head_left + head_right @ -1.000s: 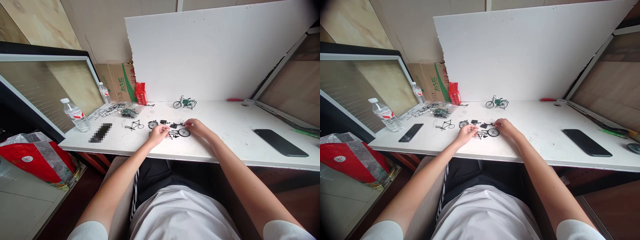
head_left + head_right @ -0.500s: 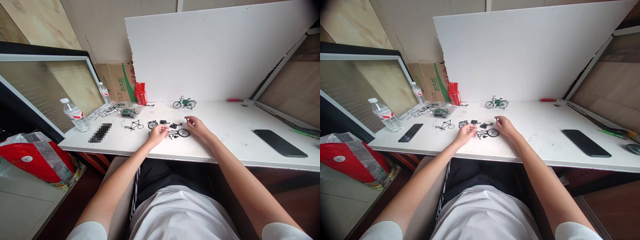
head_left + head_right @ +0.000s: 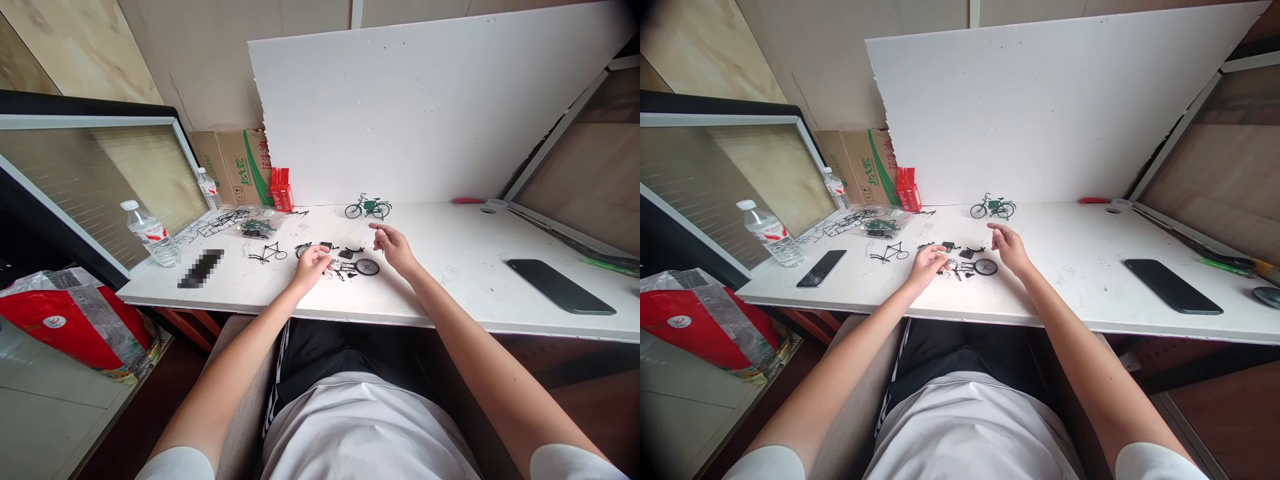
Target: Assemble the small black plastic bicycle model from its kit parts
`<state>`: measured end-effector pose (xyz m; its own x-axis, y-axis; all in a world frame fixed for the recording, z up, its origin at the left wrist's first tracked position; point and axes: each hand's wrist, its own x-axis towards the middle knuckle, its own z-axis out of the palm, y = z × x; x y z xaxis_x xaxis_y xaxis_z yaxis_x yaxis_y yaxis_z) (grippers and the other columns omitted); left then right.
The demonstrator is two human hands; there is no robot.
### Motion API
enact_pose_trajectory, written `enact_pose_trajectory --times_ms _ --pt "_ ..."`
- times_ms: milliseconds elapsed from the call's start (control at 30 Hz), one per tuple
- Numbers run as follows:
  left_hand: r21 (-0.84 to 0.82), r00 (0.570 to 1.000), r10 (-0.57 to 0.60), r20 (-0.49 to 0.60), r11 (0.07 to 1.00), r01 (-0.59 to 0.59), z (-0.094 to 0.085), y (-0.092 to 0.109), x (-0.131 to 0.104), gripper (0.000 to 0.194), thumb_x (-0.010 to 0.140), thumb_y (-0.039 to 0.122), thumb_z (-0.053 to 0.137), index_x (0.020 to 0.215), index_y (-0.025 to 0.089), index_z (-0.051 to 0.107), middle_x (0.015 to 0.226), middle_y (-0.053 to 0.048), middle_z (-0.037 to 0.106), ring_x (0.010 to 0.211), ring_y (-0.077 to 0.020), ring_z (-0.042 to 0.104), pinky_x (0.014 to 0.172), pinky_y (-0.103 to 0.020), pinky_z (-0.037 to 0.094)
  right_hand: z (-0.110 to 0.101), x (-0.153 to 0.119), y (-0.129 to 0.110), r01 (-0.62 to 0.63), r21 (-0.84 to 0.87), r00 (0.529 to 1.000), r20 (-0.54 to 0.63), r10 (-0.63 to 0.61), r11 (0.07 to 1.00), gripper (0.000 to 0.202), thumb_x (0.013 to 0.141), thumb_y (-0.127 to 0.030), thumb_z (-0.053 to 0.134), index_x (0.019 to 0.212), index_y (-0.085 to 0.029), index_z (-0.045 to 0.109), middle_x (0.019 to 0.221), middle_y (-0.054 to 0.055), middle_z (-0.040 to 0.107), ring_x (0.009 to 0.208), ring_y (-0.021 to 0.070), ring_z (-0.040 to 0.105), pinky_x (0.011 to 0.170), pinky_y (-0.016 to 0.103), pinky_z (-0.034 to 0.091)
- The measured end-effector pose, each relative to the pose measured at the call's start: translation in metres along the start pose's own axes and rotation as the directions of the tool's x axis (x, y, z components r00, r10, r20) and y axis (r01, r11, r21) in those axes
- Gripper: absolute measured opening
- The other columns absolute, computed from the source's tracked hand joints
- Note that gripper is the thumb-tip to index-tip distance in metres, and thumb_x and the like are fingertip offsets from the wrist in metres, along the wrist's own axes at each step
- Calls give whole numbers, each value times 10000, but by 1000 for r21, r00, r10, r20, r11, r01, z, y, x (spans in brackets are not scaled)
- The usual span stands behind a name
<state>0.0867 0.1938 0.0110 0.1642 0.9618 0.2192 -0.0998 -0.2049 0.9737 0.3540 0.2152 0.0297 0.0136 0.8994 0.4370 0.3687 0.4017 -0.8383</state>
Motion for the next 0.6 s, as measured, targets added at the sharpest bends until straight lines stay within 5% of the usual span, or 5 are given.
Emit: enact_pose_trajectory --times_ms 100,233,400,467,600 --pt "-20 1000 -2 -27 1000 1 -1 -1 1 263 883 251 762 1076 154 611 757 -14 711 671 -152 719 696 -272 528 13 -4 -10 -29 143 999 20 26 989 681 948 -658 648 1399 -147 652 758 6 596 714 170 570 762 349 516" --pt "-36 999 -2 -50 999 1 -1 -1 2 267 873 257 770 1061 156 607 748 -6 703 651 -144 706 681 -268 527 25 -9 -14 -102 142 993 75 92 985 641 818 -716 767 1132 -157 760 832 49 671 735 172 587 729 337 522" --pt "-33 999 4 -50 999 -6 1 -2 2 225 872 232 767 1022 153 619 729 -5 689 636 -142 701 648 -253 511 26 -11 -18 -168 290 980 154 127 942 562 878 -733 682 1015 -188 703 837 40 637 724 165 592 699 313 511" --pt "-55 998 -8 -61 998 5 0 -2 2 217 878 223 766 1027 150 627 747 -17 697 653 -144 706 654 -254 514 28 -13 -24 -156 211 982 138 129 965 530 943 -713 593 1016 -196 681 737 6 567 646 155 530 623 295 456" --pt "-215 979 -131 -154 972 96 -6 4 5 253 865 220 796 1033 152 619 837 -49 728 693 -148 715 711 -288 560 39 -25 -37 34 -232 992 128 -4 972 382 1006 -583 554 962 -214 640 717 8 576 619 168 471 608 302 370"
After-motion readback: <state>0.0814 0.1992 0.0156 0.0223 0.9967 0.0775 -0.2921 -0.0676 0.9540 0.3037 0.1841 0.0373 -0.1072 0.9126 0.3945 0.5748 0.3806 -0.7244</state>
